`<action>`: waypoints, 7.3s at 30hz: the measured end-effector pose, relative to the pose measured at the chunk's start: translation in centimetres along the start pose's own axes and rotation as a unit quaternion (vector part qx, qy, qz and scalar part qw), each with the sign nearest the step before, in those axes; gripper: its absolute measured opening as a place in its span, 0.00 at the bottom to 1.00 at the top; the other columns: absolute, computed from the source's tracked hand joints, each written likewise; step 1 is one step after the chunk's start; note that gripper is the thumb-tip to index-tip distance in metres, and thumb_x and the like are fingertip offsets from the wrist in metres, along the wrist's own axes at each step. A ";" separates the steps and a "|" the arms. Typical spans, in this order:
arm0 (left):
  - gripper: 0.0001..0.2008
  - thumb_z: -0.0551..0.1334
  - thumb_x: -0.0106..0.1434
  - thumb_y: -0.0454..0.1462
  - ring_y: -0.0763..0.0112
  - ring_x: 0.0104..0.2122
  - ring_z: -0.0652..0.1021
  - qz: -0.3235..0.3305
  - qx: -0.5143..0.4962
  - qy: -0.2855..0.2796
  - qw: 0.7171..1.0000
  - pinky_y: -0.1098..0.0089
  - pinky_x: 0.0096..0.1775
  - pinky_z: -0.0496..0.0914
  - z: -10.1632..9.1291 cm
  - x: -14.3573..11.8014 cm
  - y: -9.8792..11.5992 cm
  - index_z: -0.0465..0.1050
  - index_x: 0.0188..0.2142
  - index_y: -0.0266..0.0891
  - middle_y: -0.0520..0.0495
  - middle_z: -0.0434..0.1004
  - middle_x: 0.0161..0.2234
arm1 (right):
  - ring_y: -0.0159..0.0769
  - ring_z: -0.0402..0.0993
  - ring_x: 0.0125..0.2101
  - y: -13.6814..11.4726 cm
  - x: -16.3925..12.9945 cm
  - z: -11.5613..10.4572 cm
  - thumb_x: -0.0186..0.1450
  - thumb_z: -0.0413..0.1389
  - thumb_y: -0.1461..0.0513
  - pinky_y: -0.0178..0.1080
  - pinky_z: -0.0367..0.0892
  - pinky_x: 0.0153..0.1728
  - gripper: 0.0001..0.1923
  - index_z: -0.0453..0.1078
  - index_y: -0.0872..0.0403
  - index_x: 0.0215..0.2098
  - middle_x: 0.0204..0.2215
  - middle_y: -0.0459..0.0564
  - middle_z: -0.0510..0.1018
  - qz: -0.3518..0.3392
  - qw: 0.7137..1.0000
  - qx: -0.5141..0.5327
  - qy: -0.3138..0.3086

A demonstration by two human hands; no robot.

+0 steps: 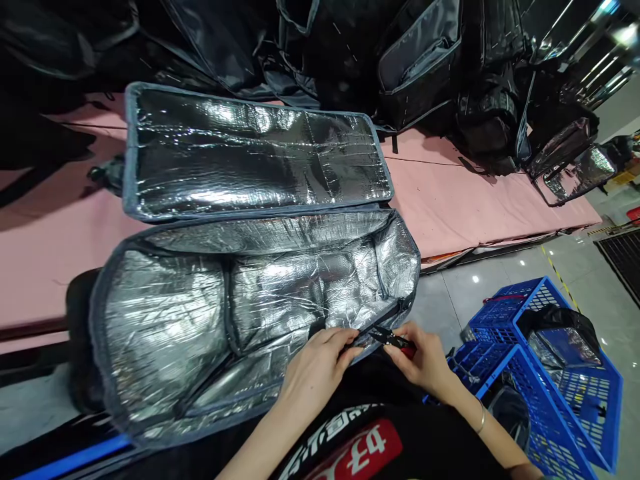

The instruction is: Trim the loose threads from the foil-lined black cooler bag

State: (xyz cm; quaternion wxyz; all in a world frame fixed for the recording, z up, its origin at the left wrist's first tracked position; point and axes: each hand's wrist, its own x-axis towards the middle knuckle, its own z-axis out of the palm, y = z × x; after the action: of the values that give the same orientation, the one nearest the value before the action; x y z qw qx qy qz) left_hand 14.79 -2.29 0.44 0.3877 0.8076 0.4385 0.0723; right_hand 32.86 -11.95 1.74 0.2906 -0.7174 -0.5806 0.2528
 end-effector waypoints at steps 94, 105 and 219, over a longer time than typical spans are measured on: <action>0.18 0.62 0.50 0.49 0.69 0.28 0.71 -0.119 -0.417 -0.114 0.894 0.72 0.29 0.65 1.0 0.2 -1.1 0.74 0.31 0.36 0.50 0.72 0.26 | 0.36 0.71 0.33 1.0 -0.5 1.2 0.63 0.50 0.61 0.36 0.66 0.34 0.10 0.64 0.51 0.44 0.34 0.50 0.73 -0.062 0.995 -0.035 -0.071; 0.15 0.62 0.52 0.47 0.71 0.26 0.69 -0.087 -0.405 -0.066 0.908 0.72 0.29 0.64 1.8 0.2 -1.8 0.72 0.32 0.37 0.53 0.68 0.23 | 0.27 0.61 0.23 2.0 -0.6 4.8 0.61 0.55 0.54 0.32 0.59 0.26 0.11 0.63 0.51 0.38 0.24 0.41 0.66 0.053 0.930 0.365 -0.002; 0.16 0.51 0.65 0.47 0.71 0.31 0.77 0.174 -0.011 0.171 0.970 0.74 0.31 0.69 2.6 1.3 -1.0 0.73 0.40 0.43 0.49 0.77 0.36 | 0.28 0.60 0.23 1.8 2.2 6.1 0.54 0.59 0.56 0.32 0.61 0.27 0.13 0.61 0.52 0.31 0.22 0.40 0.64 0.133 0.911 0.353 0.167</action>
State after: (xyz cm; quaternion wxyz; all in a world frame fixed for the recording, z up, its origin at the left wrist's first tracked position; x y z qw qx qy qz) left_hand 16.17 -2.46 -2.35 0.2974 0.8427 0.3503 0.2806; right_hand 30.31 -9.31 -3.87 0.5813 -0.6702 -0.2961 0.3538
